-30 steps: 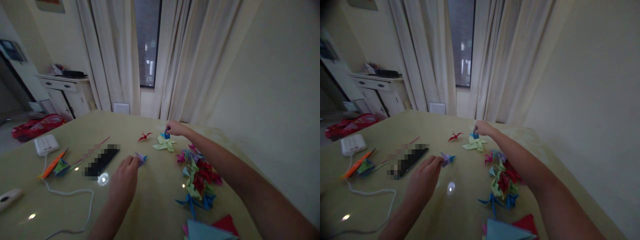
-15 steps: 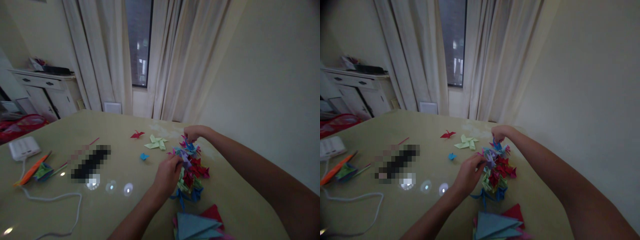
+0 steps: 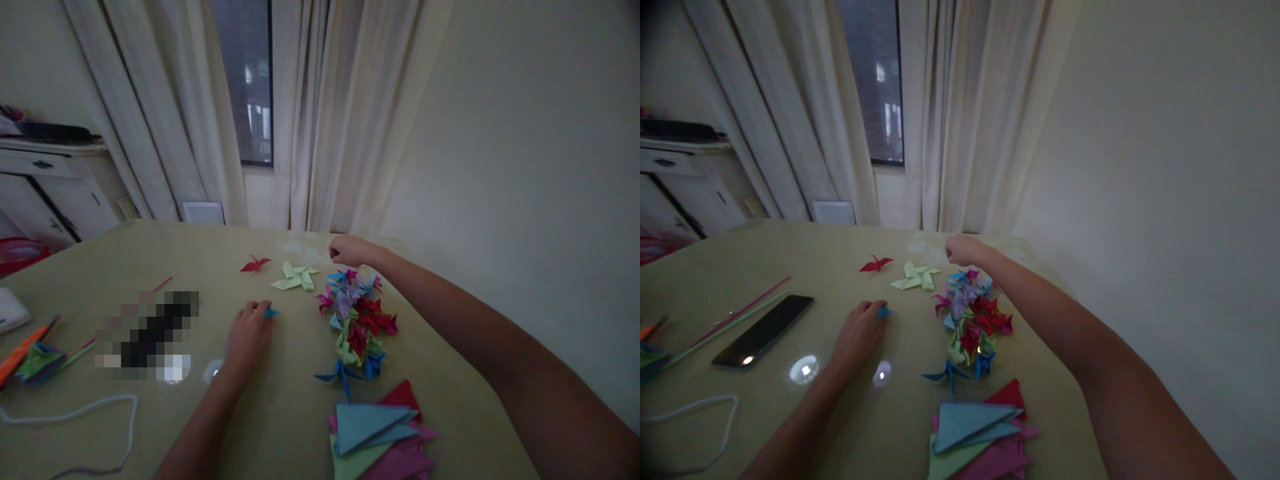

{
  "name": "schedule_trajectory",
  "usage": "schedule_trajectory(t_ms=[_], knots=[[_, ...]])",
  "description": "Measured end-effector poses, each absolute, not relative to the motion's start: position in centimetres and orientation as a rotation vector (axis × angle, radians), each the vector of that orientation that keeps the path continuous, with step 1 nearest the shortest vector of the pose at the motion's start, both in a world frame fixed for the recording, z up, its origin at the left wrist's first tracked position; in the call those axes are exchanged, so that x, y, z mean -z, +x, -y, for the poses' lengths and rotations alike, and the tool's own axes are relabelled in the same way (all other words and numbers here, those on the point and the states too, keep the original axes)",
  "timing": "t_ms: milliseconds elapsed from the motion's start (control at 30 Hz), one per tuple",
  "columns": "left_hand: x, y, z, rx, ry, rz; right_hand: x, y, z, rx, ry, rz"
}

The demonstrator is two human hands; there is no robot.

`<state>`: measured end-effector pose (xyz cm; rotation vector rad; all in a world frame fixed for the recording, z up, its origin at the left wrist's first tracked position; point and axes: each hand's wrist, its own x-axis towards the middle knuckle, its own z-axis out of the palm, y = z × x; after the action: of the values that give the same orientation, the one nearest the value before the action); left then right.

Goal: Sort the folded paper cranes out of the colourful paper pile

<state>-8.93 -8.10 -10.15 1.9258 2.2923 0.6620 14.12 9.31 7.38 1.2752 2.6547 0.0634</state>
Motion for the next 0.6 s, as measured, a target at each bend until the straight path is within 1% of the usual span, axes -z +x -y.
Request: schedule_trajectory(t_ms=[67,167,233,300,400,433,500,600], knots=[[10.9,-9.4,8.0,-0.703,1.93,-2.171,-6.9,13.0,-8.5,-0.07,1.239,-2.734],[10.9,-8.6,7.7,-0.942,1.858,-1.947,-6.2,12.4,-6.9,-0.081,1.21,-2.827],[9.9,-6.9,7.6,-1.168,1.747,-1.68,-6.1,13.2,-5.6,-0.064,1.212,-2.871],[8.6,-4.5,7.5,-1.309,1.636,-1.356,-6.2,14.8,-4.4,-0.006,1.27,-2.921],[7.0,-1.2,7.7,-1.281,1.585,-0.997,-5.8,18.8,-2.4,0.156,1.496,-3.003],[6.7,-0.5,7.9,-1.255,1.594,-0.976,-5.4,20.4,-1.8,0.223,1.595,-3.025],[6.8,0.2,8.7,-1.189,1.667,-1.086,-3.7,23.8,-0.3,0.362,1.83,-3.048],[7.7,-0.1,10.3,-0.988,1.87,-1.288,0.7,28.2,2.0,0.538,2.318,-2.938]])
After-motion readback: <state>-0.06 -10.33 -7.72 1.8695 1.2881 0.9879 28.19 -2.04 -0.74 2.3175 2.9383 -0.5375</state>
